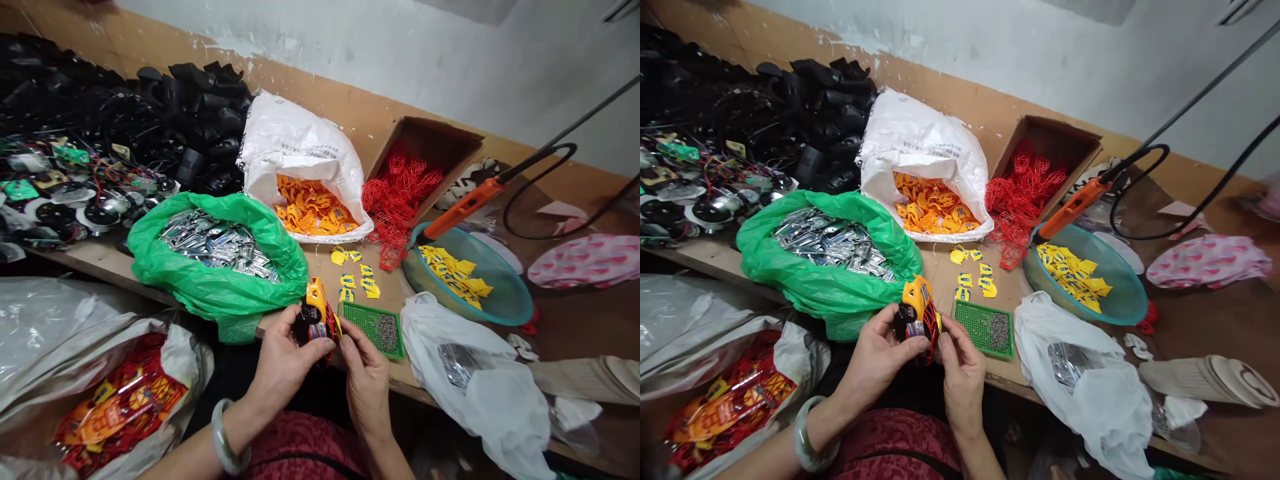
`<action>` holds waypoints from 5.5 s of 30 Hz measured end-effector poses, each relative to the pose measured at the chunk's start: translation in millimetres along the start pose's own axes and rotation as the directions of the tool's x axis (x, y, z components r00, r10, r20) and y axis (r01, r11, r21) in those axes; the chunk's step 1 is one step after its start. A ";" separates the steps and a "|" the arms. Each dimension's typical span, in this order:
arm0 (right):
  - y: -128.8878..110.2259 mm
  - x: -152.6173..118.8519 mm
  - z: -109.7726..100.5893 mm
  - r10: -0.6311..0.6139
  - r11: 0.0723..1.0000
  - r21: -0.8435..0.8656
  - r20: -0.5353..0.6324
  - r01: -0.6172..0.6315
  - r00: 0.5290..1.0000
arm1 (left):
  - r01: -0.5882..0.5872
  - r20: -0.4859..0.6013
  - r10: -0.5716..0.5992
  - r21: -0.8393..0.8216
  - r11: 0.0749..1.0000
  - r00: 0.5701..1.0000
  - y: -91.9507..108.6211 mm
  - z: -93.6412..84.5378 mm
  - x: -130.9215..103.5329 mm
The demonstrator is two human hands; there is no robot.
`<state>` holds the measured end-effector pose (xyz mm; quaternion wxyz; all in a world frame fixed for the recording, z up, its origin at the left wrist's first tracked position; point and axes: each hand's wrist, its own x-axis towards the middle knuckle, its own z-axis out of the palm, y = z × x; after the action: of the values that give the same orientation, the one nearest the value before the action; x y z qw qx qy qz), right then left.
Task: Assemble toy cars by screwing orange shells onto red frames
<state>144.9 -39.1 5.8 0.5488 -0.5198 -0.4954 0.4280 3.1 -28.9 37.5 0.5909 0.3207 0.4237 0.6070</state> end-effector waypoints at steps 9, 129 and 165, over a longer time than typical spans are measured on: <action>16.6 0.9 3.5 0.105 0.993 0.058 -0.049 -0.102 0.993 | -0.041 -0.008 0.043 0.134 0.990 0.999 -1.3 2.4 3.8; 0.5 -15.6 28.0 -0.340 0.878 -0.346 0.039 0.332 0.940 | 0.178 -0.111 -0.178 -0.008 0.984 0.978 -28.9 -20.5 5.9; -21.1 -13.9 5.3 -0.203 0.937 -0.230 0.256 0.264 0.945 | 0.434 0.026 -0.437 -0.175 0.884 0.899 -11.7 -18.4 2.6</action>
<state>136.7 -54.0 25.2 0.4620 -0.4721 -0.6657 0.3470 -8.3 -29.5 18.8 0.7350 0.1594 0.4336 0.4963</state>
